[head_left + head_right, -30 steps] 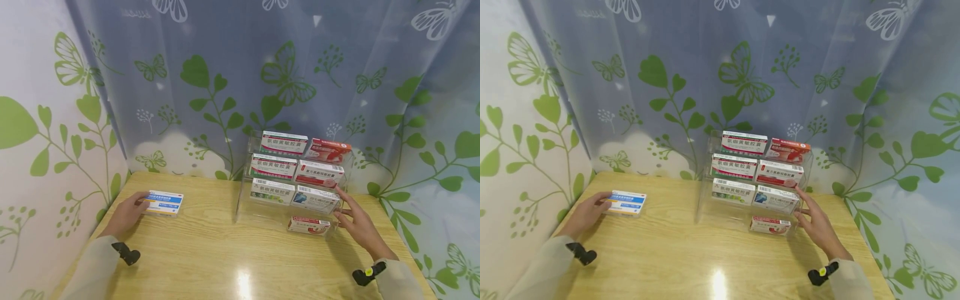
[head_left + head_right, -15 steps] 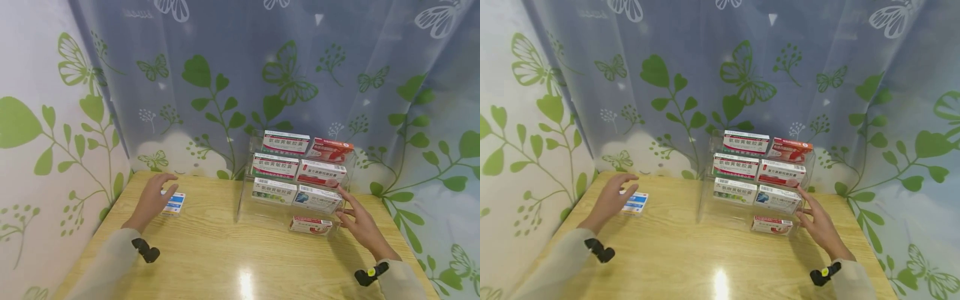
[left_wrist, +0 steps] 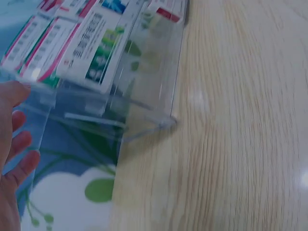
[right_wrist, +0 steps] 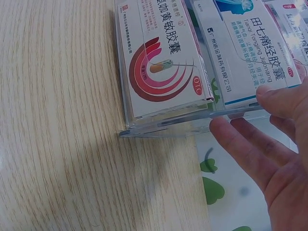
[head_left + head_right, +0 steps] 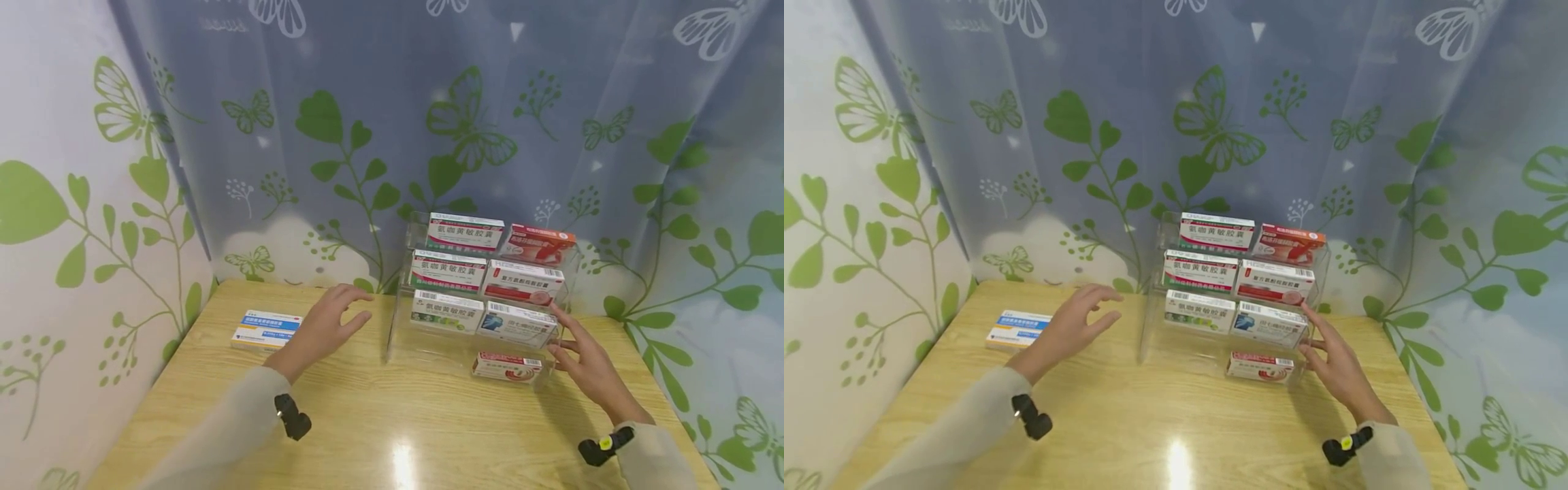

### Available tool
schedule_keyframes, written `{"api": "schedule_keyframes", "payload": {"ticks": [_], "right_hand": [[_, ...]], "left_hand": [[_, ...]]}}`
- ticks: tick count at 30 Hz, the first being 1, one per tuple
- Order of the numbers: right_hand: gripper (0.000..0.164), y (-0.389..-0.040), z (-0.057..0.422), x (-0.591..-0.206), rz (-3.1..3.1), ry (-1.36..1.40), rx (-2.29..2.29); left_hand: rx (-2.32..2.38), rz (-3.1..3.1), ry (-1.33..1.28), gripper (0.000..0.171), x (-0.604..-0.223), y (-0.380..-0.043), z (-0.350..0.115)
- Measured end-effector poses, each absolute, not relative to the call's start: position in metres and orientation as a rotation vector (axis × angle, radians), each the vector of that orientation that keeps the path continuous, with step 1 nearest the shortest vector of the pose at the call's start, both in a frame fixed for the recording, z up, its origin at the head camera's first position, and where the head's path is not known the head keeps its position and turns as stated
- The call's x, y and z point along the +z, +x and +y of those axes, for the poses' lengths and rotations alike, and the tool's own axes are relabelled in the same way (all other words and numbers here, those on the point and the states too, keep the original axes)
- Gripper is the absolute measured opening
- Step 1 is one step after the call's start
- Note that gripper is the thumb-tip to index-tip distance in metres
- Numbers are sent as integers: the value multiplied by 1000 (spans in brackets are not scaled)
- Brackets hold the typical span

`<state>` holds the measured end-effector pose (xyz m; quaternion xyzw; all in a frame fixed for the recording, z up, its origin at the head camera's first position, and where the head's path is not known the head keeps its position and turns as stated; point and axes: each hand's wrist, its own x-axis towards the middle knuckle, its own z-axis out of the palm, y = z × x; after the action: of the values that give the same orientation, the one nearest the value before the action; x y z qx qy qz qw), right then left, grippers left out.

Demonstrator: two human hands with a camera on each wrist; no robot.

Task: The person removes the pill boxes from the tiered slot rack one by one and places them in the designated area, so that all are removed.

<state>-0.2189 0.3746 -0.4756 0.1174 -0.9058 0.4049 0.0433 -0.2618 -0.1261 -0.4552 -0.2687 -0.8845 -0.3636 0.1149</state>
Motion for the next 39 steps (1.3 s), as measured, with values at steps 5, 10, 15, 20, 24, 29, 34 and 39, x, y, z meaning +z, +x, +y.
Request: {"api": "schedule_keyframes", "payload": {"ticks": [5,10,15,20,24,29,34,39], "right_hand": [[82,-220,375,-475,-2770,366,1230],[81,-219,375,-477,-2758,378,1233],[82,-219,375,-477,-2763,373,1235],[82,-219,375,-476,-2763,365,1245],[82,-220,376,-476,-2756,384,1234],[82,-222,377,-476,-2750,395,1230],[83,-223,377,-477,-2744,396,1237],[83,-221,377,-478,-2756,383,1240]], "left_hand": [[-1052,-2600,-877,34,-448,-259,-92],[-1072,-2619,-998,36,-445,-261,-58],[-1079,-2648,-1090,35,-446,-261,-25],[-979,-2669,-1151,36,-449,-259,5],[-944,-2701,-1165,38,-453,-258,26],[-922,-2743,-1156,36,-460,-255,49],[-792,-2771,-1148,38,-472,-255,70],[-640,-2718,-1169,37,-487,-256,82]]}}
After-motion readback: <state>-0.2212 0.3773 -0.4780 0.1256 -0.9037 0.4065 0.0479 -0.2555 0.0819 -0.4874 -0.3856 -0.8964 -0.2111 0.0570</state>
